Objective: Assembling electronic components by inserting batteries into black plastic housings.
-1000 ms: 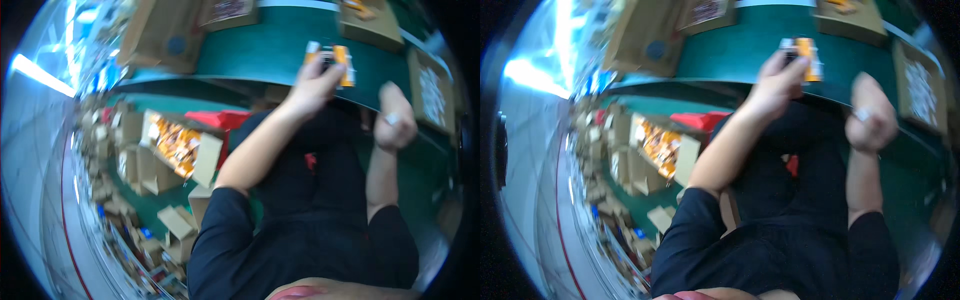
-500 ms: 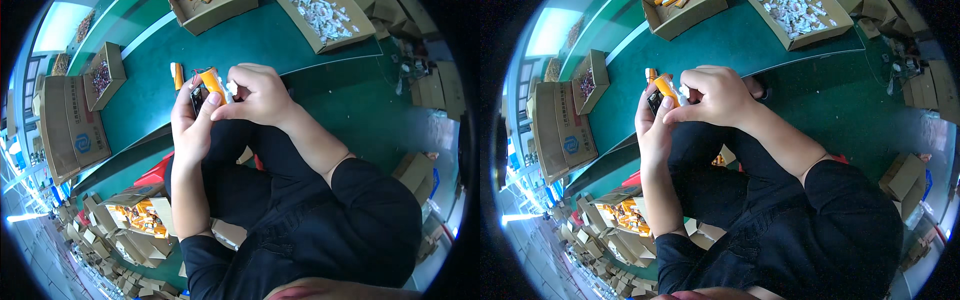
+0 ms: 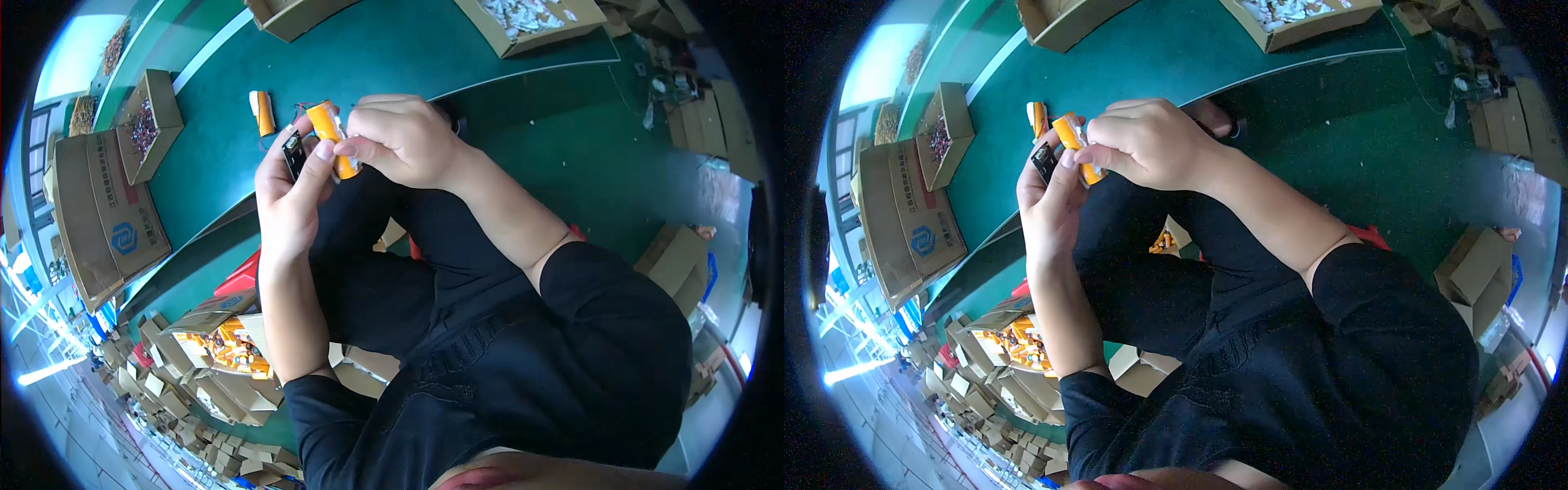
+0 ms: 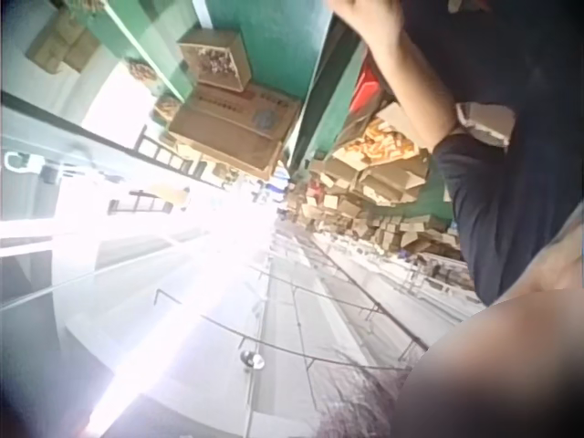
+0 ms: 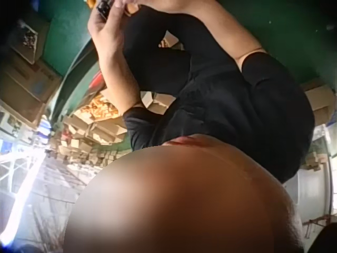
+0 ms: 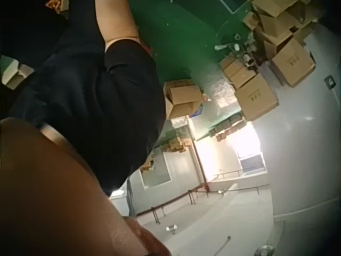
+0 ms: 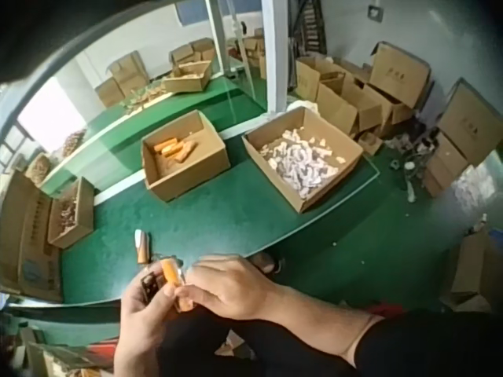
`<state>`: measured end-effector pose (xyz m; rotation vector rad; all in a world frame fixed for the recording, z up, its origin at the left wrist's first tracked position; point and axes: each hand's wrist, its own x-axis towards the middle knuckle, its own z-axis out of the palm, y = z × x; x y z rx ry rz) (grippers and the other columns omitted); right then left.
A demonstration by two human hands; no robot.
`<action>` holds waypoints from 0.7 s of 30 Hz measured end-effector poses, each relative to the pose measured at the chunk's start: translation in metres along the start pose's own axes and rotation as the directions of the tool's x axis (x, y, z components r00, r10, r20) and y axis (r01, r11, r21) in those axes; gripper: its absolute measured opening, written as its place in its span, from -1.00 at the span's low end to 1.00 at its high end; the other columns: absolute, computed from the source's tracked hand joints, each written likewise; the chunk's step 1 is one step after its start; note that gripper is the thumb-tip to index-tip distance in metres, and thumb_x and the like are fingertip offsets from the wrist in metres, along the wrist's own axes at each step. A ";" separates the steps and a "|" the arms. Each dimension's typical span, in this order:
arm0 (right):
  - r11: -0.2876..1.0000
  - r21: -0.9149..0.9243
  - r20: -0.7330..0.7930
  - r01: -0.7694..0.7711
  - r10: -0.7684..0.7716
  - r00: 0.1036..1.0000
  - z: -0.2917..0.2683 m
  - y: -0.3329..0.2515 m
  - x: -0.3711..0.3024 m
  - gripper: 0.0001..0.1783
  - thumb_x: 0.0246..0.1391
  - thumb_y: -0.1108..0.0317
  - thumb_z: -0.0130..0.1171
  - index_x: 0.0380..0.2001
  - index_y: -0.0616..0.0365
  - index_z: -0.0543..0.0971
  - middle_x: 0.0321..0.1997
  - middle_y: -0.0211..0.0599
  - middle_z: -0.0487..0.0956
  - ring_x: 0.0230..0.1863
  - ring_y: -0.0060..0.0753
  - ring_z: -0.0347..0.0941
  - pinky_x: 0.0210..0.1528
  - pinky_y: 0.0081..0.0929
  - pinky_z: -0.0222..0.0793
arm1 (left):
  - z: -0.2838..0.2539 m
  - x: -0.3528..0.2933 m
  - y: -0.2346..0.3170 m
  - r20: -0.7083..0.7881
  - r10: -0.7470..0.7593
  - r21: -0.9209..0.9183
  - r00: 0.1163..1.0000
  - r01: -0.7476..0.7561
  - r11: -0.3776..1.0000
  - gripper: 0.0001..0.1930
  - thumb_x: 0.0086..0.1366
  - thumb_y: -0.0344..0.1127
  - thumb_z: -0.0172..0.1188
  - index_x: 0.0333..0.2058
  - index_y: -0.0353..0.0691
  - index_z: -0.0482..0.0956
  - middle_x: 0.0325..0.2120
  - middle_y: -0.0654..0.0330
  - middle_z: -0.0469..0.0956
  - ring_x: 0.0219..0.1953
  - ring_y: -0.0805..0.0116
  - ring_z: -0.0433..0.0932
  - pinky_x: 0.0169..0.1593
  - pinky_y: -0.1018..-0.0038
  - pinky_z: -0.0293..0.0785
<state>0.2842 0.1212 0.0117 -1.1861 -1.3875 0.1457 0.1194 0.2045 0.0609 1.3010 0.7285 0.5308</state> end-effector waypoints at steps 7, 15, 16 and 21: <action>0.843 0.313 0.042 -0.437 0.447 0.893 -0.006 -0.012 -0.011 -0.54 0.32 0.08 0.22 -0.57 0.12 0.41 -0.66 -0.43 0.37 -0.63 -0.40 0.21 -0.54 -0.39 0.09 | 0.015 0.006 0.006 0.025 -0.090 0.015 0.996 0.089 0.996 -0.63 0.45 -0.35 0.21 0.17 -0.27 0.48 -0.42 0.29 0.51 -0.57 0.67 0.25 -0.51 0.74 0.06; 0.972 -0.013 0.002 -0.235 0.235 0.972 -0.012 -0.007 -0.013 -0.51 0.21 -0.02 0.33 -0.52 0.13 0.44 -0.62 -0.43 0.36 -0.62 -0.47 0.16 -0.53 -0.44 0.06 | 0.014 0.003 0.006 0.071 -0.069 0.064 0.995 0.064 0.996 -0.59 0.45 -0.35 0.19 0.21 -0.33 0.42 -0.42 0.30 0.50 -0.55 0.69 0.28 -0.49 0.76 0.08; 0.972 -0.014 0.000 -0.236 0.236 0.972 -0.012 -0.006 -0.013 -0.51 0.21 -0.02 0.33 -0.52 0.13 0.44 -0.62 -0.43 0.36 -0.62 -0.47 0.16 -0.53 -0.44 0.06 | 0.013 0.003 0.005 0.073 -0.070 0.065 0.995 0.065 0.996 -0.59 0.45 -0.35 0.19 0.21 -0.33 0.42 -0.42 0.30 0.50 -0.55 0.69 0.28 -0.49 0.76 0.08; 0.977 -0.063 0.017 -0.203 0.205 0.979 -0.008 0.000 -0.016 -0.48 0.20 -0.02 0.33 -0.62 0.08 0.40 -0.69 -0.45 0.31 -0.64 -0.40 0.18 -0.53 -0.38 0.08 | 0.005 0.005 0.001 0.082 -0.095 0.047 0.992 0.092 0.995 -0.60 0.45 -0.34 0.18 0.20 -0.31 0.43 -0.46 0.32 0.47 -0.57 0.70 0.24 -0.50 0.76 0.04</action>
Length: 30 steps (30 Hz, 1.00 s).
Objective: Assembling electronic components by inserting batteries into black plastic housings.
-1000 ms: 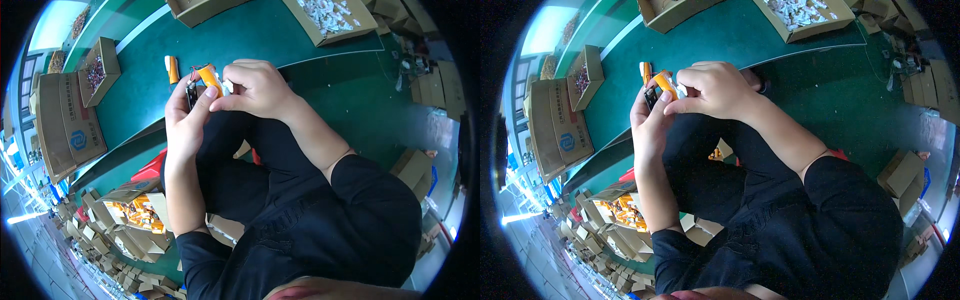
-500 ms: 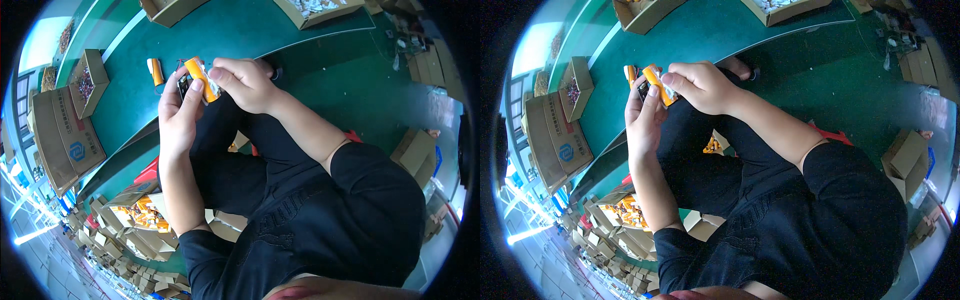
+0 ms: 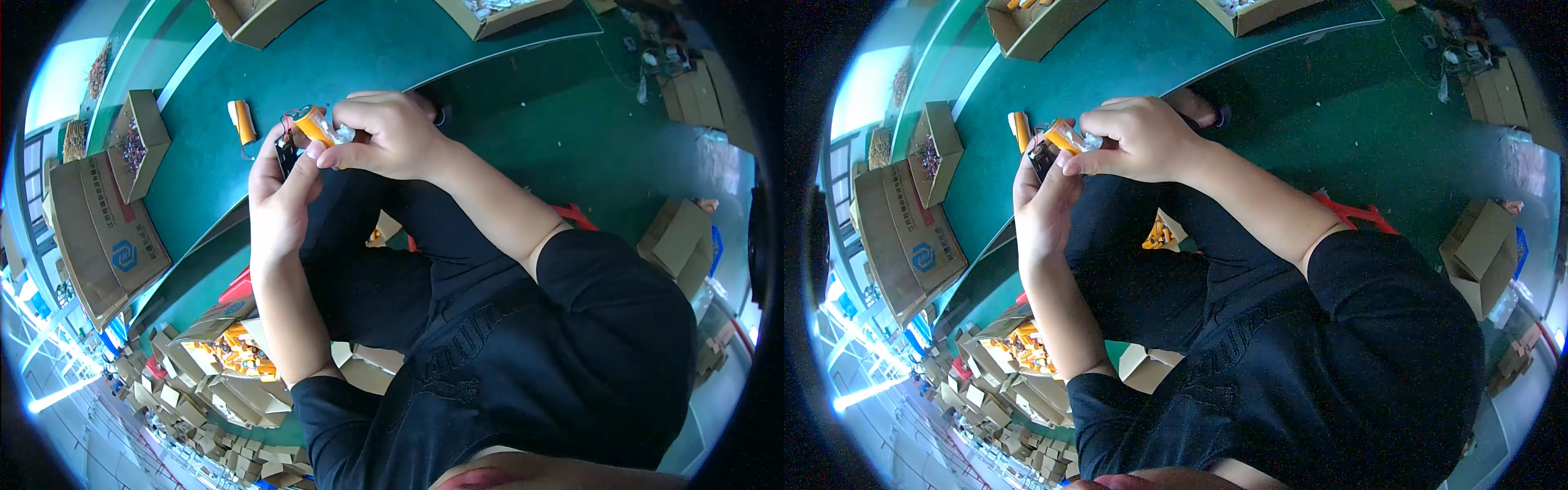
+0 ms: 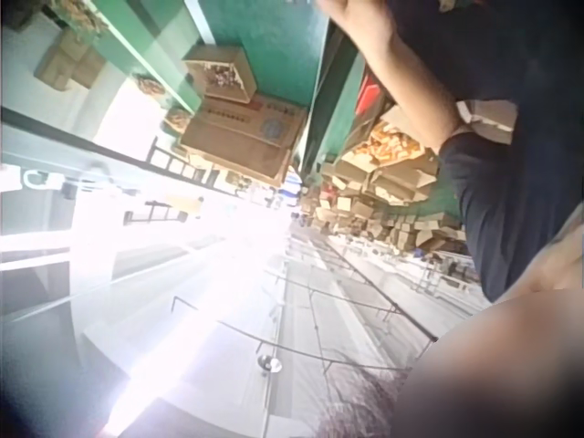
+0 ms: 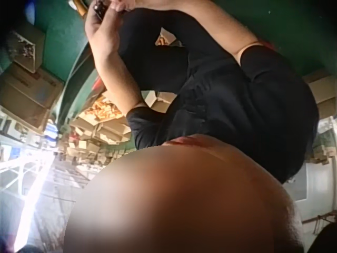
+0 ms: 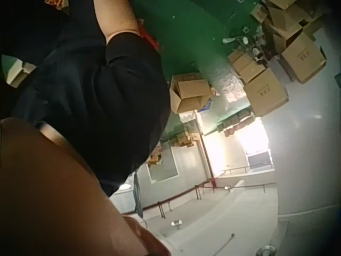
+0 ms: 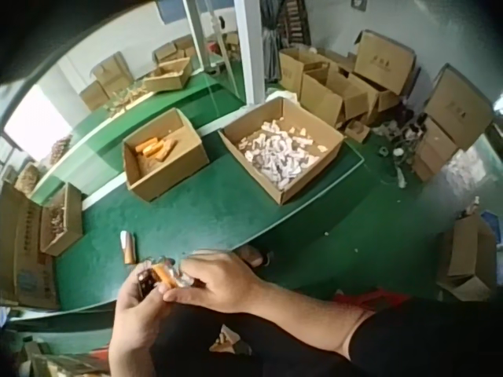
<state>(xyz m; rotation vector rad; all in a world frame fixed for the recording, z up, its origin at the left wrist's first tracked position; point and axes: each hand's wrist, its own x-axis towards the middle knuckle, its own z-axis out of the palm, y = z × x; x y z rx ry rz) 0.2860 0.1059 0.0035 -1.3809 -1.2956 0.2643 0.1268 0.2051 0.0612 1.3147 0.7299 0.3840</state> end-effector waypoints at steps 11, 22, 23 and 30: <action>0.948 0.217 -0.090 0.233 -0.218 0.972 0.010 0.003 -0.004 -0.60 0.14 0.24 0.40 -0.65 0.10 0.44 -0.65 -0.45 0.35 -0.60 -0.41 0.14 -0.52 -0.46 0.11 | 0.010 -0.003 -0.002 0.038 0.057 -0.028 0.998 -0.056 0.998 -0.69 0.46 -0.26 0.19 0.04 -0.35 0.54 -0.42 0.23 0.54 -0.48 0.60 0.40 -0.39 0.71 0.31; 0.926 0.032 -0.224 0.376 -0.360 0.906 0.010 -0.004 -0.003 -0.64 0.15 0.41 0.33 -0.67 0.07 0.43 -0.65 -0.45 0.35 -0.60 -0.42 0.15 -0.50 -0.47 0.14 | 0.025 -0.002 -0.008 -0.055 0.084 -0.111 0.995 -0.090 0.990 -0.63 0.47 -0.17 0.19 0.02 -0.40 0.54 -0.23 0.10 0.60 -0.26 0.43 0.55 -0.18 0.61 0.49; 0.917 -0.011 -0.234 0.400 -0.391 0.890 0.009 -0.005 -0.002 -0.63 0.16 0.41 0.32 -0.67 0.07 0.42 -0.65 -0.44 0.35 -0.60 -0.42 0.15 -0.50 -0.47 0.15 | 0.026 -0.003 -0.010 -0.083 0.055 -0.132 0.995 -0.065 0.989 -0.61 0.48 -0.14 0.18 0.04 -0.40 0.54 -0.20 0.08 0.60 -0.25 0.42 0.55 -0.17 0.60 0.50; 0.771 0.434 -0.247 0.467 -0.397 0.884 -0.001 -0.041 -0.006 -0.62 0.19 0.33 0.31 -0.66 0.07 0.42 -0.62 -0.43 0.35 -0.60 -0.39 0.18 -0.49 -0.48 0.16 | -0.004 0.009 0.002 -0.352 -0.007 -0.218 0.936 -0.075 0.973 -0.53 0.54 -0.04 0.04 0.11 -0.40 0.49 -0.06 -0.02 0.58 -0.18 0.35 0.57 -0.12 0.54 0.53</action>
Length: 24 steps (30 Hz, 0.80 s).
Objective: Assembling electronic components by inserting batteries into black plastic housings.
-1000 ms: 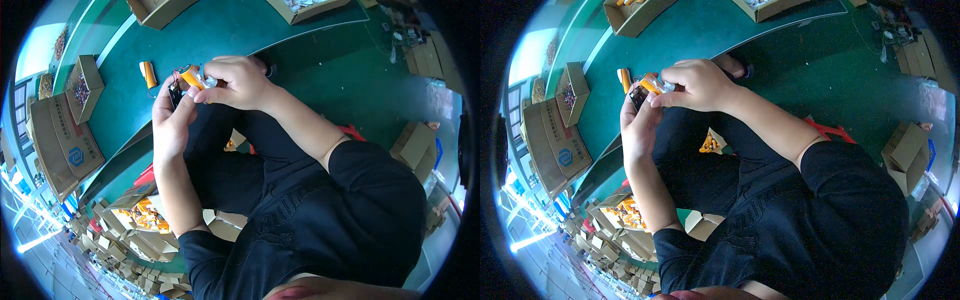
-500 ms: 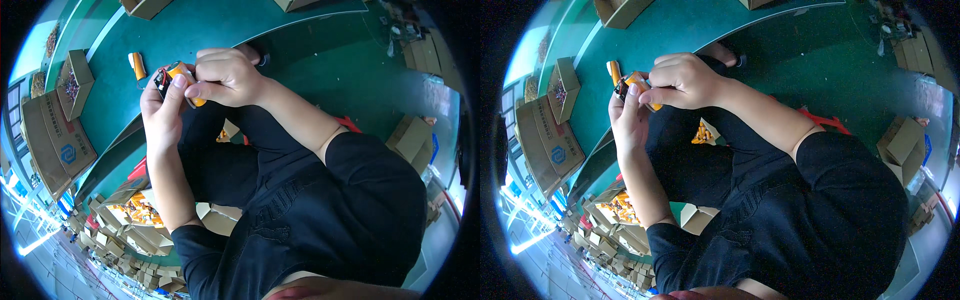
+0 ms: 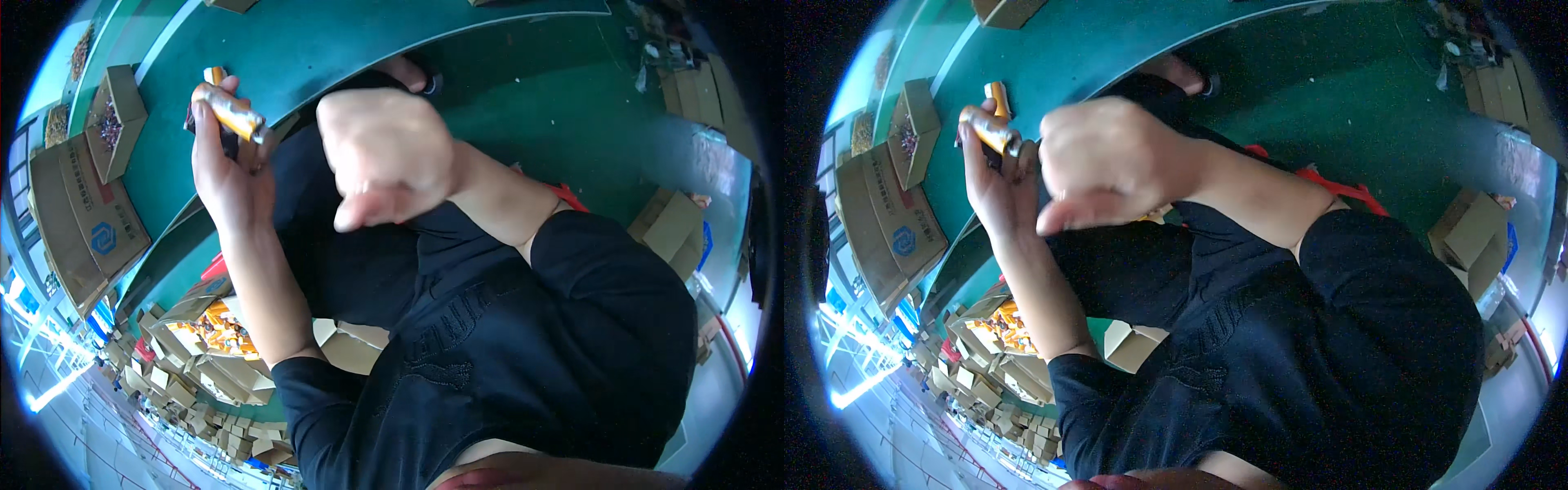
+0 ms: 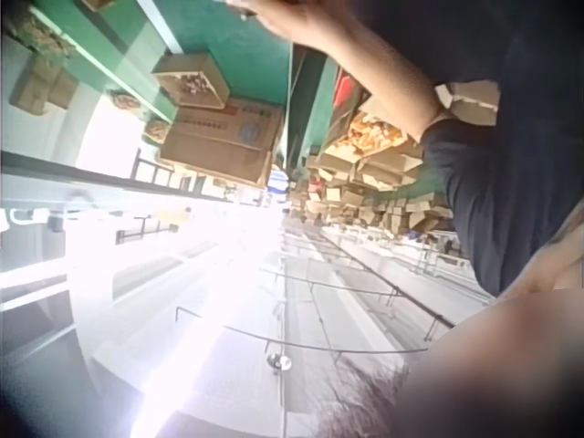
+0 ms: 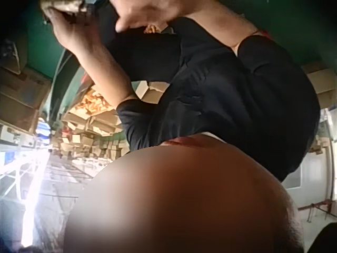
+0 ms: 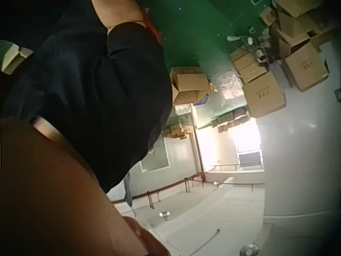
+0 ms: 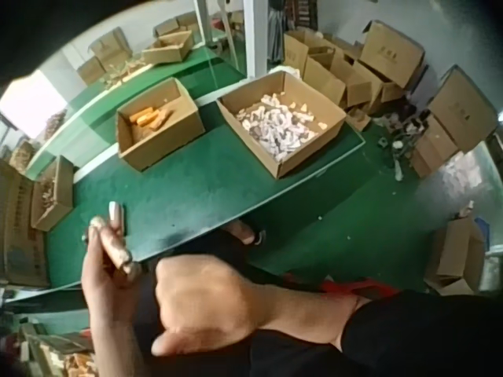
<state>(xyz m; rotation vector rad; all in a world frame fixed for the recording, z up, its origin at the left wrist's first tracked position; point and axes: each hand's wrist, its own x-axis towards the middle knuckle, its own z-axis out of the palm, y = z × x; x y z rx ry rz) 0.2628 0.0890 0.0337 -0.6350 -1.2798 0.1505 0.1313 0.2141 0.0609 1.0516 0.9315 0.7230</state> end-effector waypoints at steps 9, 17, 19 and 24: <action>0.888 -0.238 -0.013 -0.394 0.403 0.915 -0.021 0.003 0.000 -0.58 0.16 0.20 0.38 -0.64 0.09 0.42 -0.65 -0.42 0.33 -0.61 -0.41 0.17 -0.52 -0.47 0.12 | 0.014 -0.026 0.001 0.209 0.159 0.072 0.965 -0.177 0.981 -0.50 0.57 -0.05 -0.03 0.16 -0.43 0.44 0.10 -0.13 0.51 -0.14 0.36 0.55 -0.17 0.55 0.53; 0.881 -0.408 0.049 -0.241 0.285 0.957 -0.007 0.014 -0.009 -0.63 0.16 0.24 0.35 -0.61 0.07 0.42 -0.64 -0.43 0.34 -0.61 -0.37 0.19 -0.51 -0.40 0.14 | 0.009 -0.024 -0.010 0.352 0.204 0.139 0.913 -0.267 0.954 -0.56 0.56 -0.10 0.01 0.11 -0.42 0.51 0.05 -0.07 0.56 -0.17 0.38 0.54 -0.15 0.53 0.52; 0.926 -0.317 0.053 -0.204 0.232 0.971 -0.007 0.018 -0.013 -0.66 0.14 0.34 0.35 -0.62 0.09 0.43 -0.65 -0.43 0.32 -0.63 -0.39 0.14 -0.54 -0.40 0.11 | 0.009 -0.024 -0.010 0.380 0.155 0.144 0.912 -0.223 0.964 -0.58 0.56 -0.11 0.02 0.09 -0.40 0.53 0.03 -0.05 0.58 -0.19 0.38 0.54 -0.13 0.52 0.52; 0.808 -0.572 0.053 -0.139 0.206 0.977 -0.004 0.022 -0.014 -0.66 0.15 0.40 0.32 -0.63 0.09 0.42 -0.64 -0.41 0.32 -0.63 -0.37 0.14 -0.53 -0.39 0.12 | 0.009 -0.022 -0.013 0.263 0.118 0.199 0.957 -0.174 0.964 -0.57 0.55 -0.17 0.02 0.12 -0.47 0.48 0.02 -0.01 0.60 -0.22 0.46 0.54 -0.14 0.62 0.46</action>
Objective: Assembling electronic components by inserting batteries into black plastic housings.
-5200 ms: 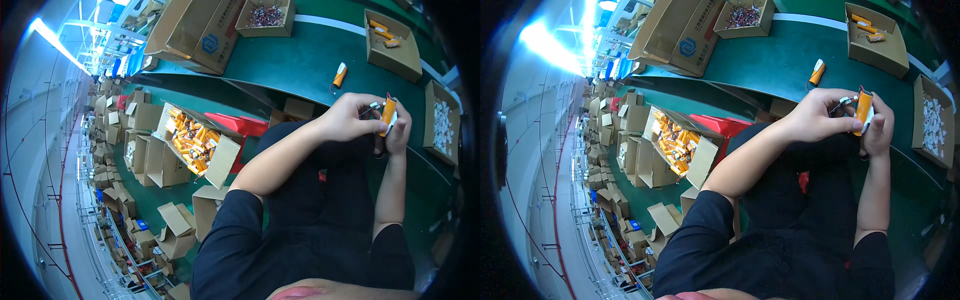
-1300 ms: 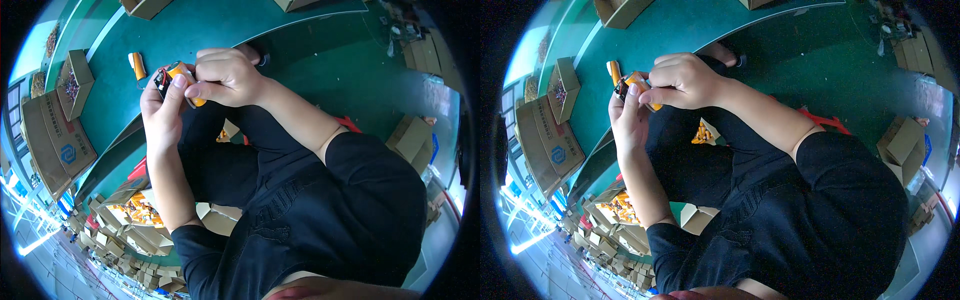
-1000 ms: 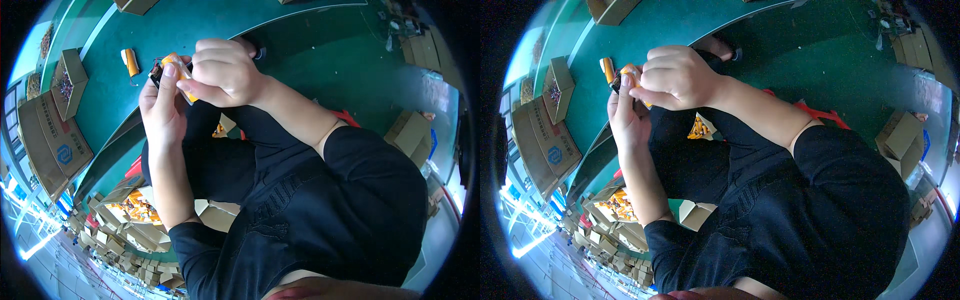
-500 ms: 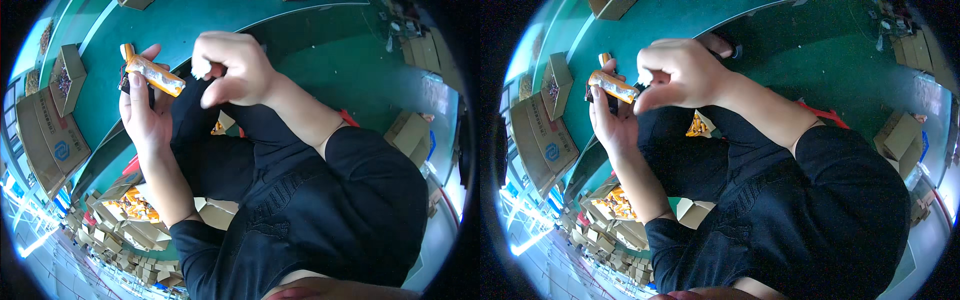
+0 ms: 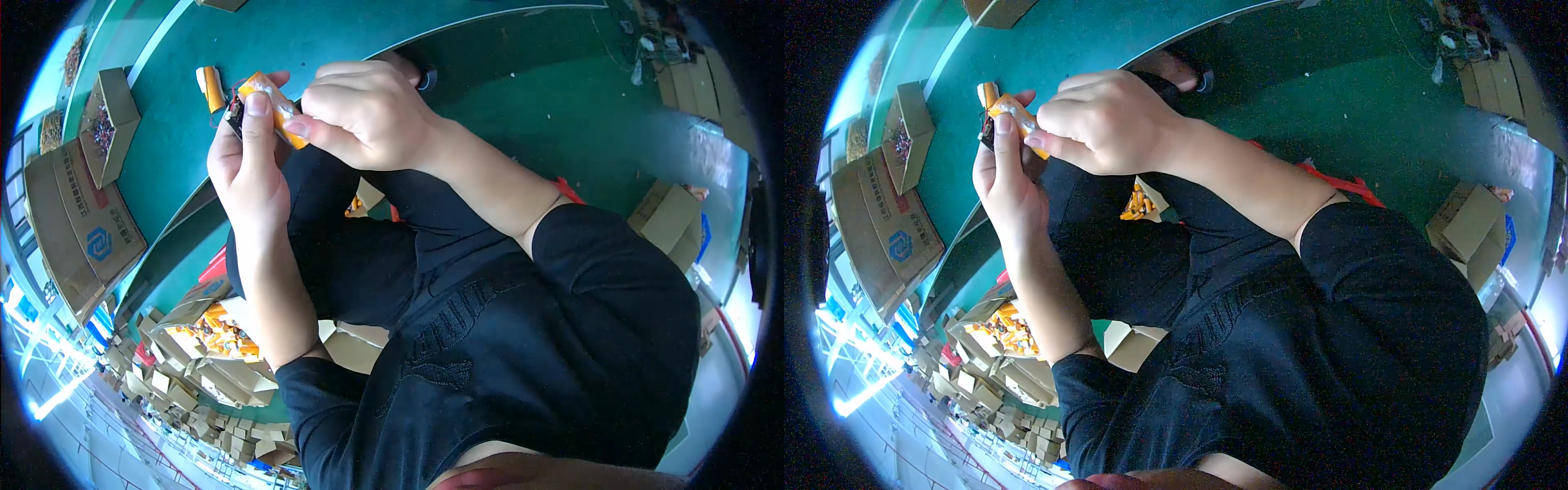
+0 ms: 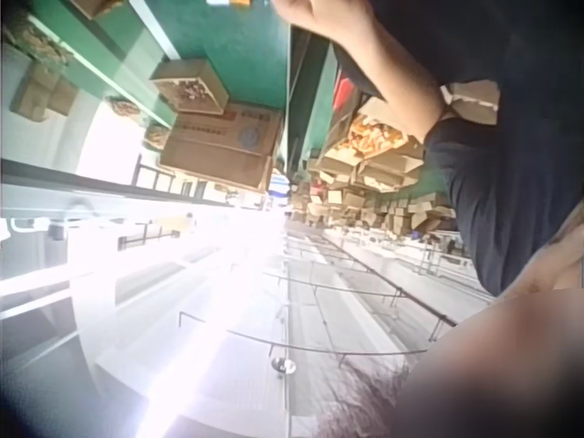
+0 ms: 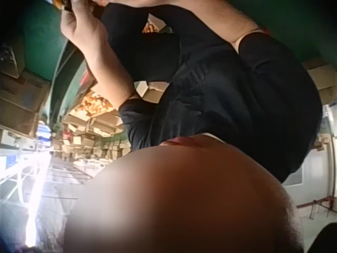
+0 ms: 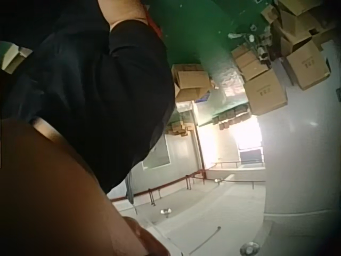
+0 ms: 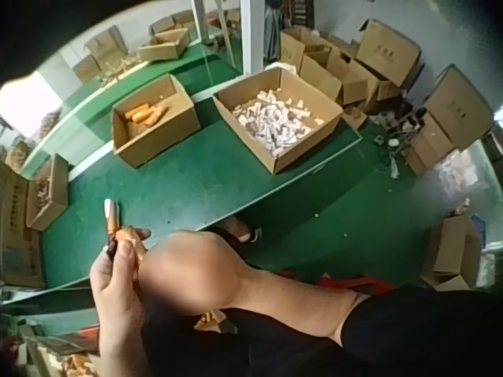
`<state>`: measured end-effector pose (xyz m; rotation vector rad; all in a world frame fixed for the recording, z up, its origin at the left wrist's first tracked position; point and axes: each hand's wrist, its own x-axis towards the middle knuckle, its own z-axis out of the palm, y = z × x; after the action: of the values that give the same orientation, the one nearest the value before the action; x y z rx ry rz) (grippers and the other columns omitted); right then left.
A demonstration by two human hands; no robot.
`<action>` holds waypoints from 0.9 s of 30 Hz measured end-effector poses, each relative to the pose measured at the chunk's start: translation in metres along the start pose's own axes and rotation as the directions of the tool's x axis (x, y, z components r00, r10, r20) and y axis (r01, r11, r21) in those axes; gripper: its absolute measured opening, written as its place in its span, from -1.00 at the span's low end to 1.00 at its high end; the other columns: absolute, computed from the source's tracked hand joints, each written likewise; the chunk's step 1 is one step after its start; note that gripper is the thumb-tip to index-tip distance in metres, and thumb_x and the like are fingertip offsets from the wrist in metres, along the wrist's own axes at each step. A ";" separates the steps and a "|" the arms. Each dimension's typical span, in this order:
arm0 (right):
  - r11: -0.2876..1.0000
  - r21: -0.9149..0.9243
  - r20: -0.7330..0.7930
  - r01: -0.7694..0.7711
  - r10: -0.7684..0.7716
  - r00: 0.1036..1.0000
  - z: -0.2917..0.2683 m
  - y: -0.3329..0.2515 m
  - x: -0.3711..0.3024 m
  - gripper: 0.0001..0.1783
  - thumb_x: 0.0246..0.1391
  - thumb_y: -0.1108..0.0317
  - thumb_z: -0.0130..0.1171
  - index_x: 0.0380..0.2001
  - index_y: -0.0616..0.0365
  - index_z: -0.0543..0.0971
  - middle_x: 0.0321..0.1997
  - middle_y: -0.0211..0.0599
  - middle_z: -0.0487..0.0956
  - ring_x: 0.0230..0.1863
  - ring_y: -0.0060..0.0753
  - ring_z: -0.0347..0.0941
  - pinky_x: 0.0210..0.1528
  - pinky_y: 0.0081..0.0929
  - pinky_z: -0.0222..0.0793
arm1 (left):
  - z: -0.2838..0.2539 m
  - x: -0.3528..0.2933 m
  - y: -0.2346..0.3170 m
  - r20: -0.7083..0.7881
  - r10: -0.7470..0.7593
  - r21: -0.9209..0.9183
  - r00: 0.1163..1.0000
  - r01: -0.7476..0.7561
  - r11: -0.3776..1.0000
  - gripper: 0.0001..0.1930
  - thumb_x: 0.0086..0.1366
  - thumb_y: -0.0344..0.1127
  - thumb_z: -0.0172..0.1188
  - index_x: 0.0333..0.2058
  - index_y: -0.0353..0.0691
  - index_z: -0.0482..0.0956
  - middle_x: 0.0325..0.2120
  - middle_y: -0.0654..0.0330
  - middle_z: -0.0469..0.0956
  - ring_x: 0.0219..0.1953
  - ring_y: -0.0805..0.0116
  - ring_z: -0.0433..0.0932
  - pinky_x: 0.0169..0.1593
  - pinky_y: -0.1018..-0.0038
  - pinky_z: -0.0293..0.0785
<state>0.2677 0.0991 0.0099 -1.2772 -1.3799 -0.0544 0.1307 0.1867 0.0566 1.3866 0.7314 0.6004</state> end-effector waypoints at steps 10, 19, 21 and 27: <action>0.943 0.321 0.100 -0.088 0.059 0.993 -0.016 0.000 0.005 -0.59 0.17 0.17 0.38 -0.59 0.07 0.42 -0.61 -0.42 0.32 -0.62 -0.39 0.12 -0.54 -0.42 0.08 | -0.005 0.006 0.007 -0.086 -0.001 -0.025 0.996 -0.001 1.000 -0.59 0.56 -0.11 0.02 0.06 -0.39 0.56 -0.01 0.02 0.60 -0.23 0.47 0.54 -0.12 0.61 0.48; 0.964 0.161 0.108 -0.214 0.198 0.974 -0.022 0.001 0.005 -0.55 0.14 0.07 0.41 -0.58 0.07 0.42 -0.61 -0.45 0.33 -0.62 -0.43 0.14 -0.53 -0.44 0.07 | 0.010 0.003 0.000 -0.026 0.047 -0.012 0.999 -0.048 0.999 -0.62 0.55 -0.17 0.05 0.05 -0.42 0.55 -0.01 0.02 0.61 -0.24 0.46 0.56 -0.12 0.64 0.49; 0.968 0.155 0.100 -0.200 0.186 0.977 -0.020 0.000 0.005 -0.55 0.14 0.07 0.41 -0.58 0.07 0.42 -0.62 -0.45 0.33 -0.62 -0.44 0.14 -0.52 -0.45 0.07 | 0.010 0.003 -0.001 -0.025 0.071 -0.013 0.997 -0.072 0.997 -0.63 0.54 -0.18 0.06 0.05 -0.42 0.56 -0.02 0.03 0.61 -0.25 0.46 0.56 -0.13 0.64 0.50; 0.988 0.095 0.063 -0.120 0.114 0.992 -0.008 0.009 -0.002 -0.61 0.14 0.19 0.39 -0.59 0.06 0.42 -0.62 -0.43 0.35 -0.61 -0.39 0.19 -0.52 -0.40 0.12 | 0.004 0.001 -0.001 0.007 0.024 0.060 1.000 -0.024 0.998 -0.65 0.50 -0.20 0.15 -0.02 -0.43 0.61 -0.10 0.03 0.66 -0.27 0.45 0.56 -0.16 0.65 0.49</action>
<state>0.2784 0.0957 0.0053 -1.2825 -1.3369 0.1301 0.1346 0.1846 0.0554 1.4540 0.7335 0.5965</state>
